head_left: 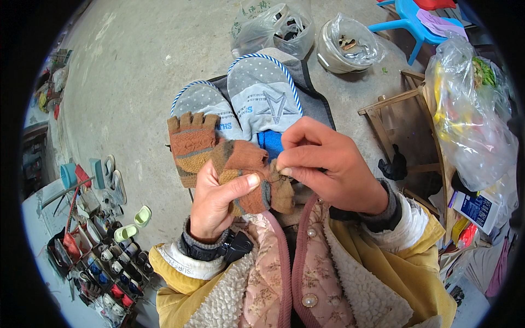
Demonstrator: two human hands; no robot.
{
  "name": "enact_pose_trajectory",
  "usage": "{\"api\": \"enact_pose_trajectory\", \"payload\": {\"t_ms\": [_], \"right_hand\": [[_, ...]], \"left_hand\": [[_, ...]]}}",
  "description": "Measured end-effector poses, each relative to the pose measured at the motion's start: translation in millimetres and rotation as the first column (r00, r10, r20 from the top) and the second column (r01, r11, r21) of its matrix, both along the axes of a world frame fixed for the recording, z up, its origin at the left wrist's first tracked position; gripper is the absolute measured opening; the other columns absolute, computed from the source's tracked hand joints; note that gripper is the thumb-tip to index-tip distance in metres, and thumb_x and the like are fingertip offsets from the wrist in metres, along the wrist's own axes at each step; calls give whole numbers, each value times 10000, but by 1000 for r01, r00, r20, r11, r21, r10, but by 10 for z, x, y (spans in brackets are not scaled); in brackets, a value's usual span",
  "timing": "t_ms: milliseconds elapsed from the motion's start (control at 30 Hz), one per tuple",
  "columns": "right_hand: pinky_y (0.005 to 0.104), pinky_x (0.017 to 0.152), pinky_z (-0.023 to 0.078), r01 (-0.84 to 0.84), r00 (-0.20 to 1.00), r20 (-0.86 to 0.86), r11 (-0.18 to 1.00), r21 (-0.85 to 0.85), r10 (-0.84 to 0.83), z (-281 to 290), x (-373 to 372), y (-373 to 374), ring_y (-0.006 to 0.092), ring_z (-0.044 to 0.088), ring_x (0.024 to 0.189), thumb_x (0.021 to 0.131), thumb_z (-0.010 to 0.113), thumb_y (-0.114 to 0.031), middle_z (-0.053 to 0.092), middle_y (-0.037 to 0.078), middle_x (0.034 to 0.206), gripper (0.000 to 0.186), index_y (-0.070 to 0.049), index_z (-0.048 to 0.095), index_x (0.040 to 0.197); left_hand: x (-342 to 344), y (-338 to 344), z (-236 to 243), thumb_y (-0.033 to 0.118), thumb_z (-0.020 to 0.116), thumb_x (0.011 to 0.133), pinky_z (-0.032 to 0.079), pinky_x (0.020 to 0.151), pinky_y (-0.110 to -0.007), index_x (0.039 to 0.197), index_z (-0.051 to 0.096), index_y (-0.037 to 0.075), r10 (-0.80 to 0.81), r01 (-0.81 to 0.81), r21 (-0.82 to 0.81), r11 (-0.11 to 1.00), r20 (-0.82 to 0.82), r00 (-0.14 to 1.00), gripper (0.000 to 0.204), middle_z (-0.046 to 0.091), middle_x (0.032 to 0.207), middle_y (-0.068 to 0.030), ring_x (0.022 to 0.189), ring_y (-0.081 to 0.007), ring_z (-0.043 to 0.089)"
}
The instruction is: The person sits on the floor and sews a brown glove using a needle and thread. They pull the thread through the glove repeatedly, then use a lighter to melt the thread end and place the glove aside.
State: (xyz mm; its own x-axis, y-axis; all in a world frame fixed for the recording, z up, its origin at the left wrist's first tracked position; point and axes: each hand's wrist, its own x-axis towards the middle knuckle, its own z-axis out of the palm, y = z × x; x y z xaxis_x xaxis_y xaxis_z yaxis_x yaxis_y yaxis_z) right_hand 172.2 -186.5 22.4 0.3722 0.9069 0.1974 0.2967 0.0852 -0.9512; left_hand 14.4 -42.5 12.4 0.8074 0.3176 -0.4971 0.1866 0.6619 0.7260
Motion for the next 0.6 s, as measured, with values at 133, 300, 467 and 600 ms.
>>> {"api": "enact_pose_trajectory", "payload": {"t_ms": [133,300,467,600], "right_hand": [[274,694,445,-49,996,-72,999,20,51,-50,27,10,180,553,806,783,636,69,545,77,920,122,11,646,890],[292,667,452,-4,1000,-14,1000,-14,4,-66,-15,18,222,564,780,772,644,45,538,91,879,121,-6,634,882],[327,642,476,143,971,200,987,-67,-127,-51,-140,23,267,581,753,747,644,39,538,113,865,146,-26,614,874],[345,641,489,201,942,267,979,36,-203,-74,-225,73,274,588,748,736,621,62,534,119,857,199,-13,587,917]], "left_hand": [[4,2,5,66,701,764,500,862,-331,1137,528,-25,-13,12,-30,999,-13,1000,420,634,1041,-92,937,-179,628],[34,-27,37,15,686,783,506,819,-311,1079,575,-17,22,-22,40,999,-9,1000,317,655,990,-86,887,-158,634],[72,-57,78,-17,663,799,515,773,-298,1043,599,-19,101,-99,76,992,-10,995,253,664,959,-84,849,-147,637],[95,-74,64,-30,646,807,515,770,-294,1044,597,-26,144,-143,108,984,-5,990,241,662,956,-85,844,-146,636]]}}
